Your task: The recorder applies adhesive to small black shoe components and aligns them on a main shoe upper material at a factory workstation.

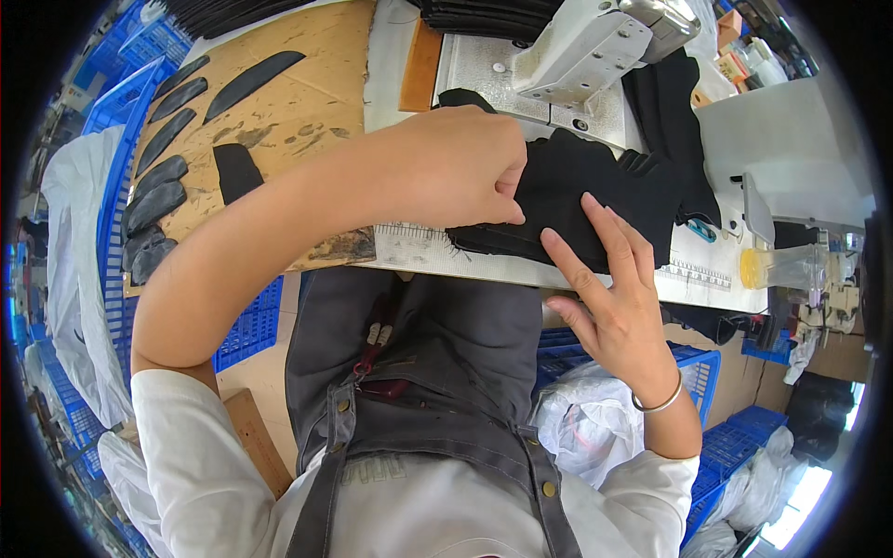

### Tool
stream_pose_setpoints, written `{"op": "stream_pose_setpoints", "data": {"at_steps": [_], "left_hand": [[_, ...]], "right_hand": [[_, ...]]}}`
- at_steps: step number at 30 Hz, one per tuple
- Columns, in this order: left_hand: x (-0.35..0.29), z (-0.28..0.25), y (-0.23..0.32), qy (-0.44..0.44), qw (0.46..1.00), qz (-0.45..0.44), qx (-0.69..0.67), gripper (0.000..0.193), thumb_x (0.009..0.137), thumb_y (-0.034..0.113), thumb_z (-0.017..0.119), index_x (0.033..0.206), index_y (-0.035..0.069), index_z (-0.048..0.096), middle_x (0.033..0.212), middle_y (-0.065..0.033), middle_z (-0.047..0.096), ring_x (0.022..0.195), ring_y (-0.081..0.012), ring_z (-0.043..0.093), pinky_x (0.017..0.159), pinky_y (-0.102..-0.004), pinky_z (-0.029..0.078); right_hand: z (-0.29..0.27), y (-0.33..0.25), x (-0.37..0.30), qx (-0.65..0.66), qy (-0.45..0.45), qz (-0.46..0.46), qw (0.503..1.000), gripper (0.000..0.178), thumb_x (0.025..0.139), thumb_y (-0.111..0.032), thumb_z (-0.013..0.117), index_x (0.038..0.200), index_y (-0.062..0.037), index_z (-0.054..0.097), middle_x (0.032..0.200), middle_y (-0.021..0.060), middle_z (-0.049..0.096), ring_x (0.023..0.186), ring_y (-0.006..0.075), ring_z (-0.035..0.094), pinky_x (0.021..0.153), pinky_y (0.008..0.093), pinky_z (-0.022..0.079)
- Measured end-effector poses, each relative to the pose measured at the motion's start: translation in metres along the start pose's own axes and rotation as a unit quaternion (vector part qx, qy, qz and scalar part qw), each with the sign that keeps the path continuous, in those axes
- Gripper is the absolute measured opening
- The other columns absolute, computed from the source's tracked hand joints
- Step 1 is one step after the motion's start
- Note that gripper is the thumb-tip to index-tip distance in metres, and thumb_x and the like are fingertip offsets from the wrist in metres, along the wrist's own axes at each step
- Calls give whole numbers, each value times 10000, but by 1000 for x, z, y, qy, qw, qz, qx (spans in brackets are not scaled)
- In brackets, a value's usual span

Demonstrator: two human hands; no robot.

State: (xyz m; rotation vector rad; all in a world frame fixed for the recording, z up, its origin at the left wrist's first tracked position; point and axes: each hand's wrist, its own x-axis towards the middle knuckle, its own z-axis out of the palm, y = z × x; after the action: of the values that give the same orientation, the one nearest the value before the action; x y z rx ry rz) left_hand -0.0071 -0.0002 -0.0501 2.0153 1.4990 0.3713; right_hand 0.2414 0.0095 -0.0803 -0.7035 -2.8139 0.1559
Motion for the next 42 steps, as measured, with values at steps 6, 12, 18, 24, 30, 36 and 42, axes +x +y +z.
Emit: {"op": "stream_pose_setpoints", "data": {"at_steps": [6,12,18,24,30,36,42], "left_hand": [[-12,12,-3,157,981,52,105,346,754,270,743,639,13,542,594,-111,554,591,-272,565,540,-366,413],[-24,-10,11,90,988,-36,121,396,712,357,760,896,48,595,876,-142,613,841,-318,585,692,-389,448],[-3,51,-9,159,938,254,172,960,655,400,755,1395,-34,324,1470,-181,303,1348,-330,315,1099,-427,263],[-27,52,5,122,932,145,310,893,667,327,745,1363,-71,352,1450,-187,342,1352,-303,324,1110,-429,255],[-41,43,-9,138,928,177,298,792,735,302,699,1358,-62,370,1439,-180,366,1317,-296,383,1092,-437,303],[-25,52,-13,178,939,203,212,768,762,338,667,1362,-45,379,1439,-160,380,1329,-284,378,1097,-437,298],[-24,52,-25,177,926,238,234,758,764,346,666,1356,-42,394,1443,-161,377,1346,-290,355,1101,-439,292]], "right_hand": [[-3,-1,1,9,2,3,1000,667,653,-218,747,1294,-228,562,1441,168,358,1196,349,426,999,418,392],[-7,0,1,16,-10,9,1000,688,619,-202,766,1279,-210,571,1459,172,340,1189,342,431,993,414,400],[-9,-1,3,27,-6,-23,999,768,628,-160,782,1339,-117,497,1444,176,364,1194,355,436,998,406,398],[-3,2,1,56,35,13,998,810,663,-99,751,1362,59,374,1392,184,427,1166,350,465,1000,394,392],[-8,13,7,32,25,-22,999,620,694,-127,715,1259,28,512,1361,156,467,1156,307,478,984,392,399],[-9,16,24,4,2,-82,997,648,736,-223,685,1310,-4,478,1420,122,410,1296,332,384,1047,450,334],[-4,12,24,-32,-54,-69,996,693,765,-283,675,1403,-194,422,1505,96,295,1364,308,305,1090,480,268]]}}
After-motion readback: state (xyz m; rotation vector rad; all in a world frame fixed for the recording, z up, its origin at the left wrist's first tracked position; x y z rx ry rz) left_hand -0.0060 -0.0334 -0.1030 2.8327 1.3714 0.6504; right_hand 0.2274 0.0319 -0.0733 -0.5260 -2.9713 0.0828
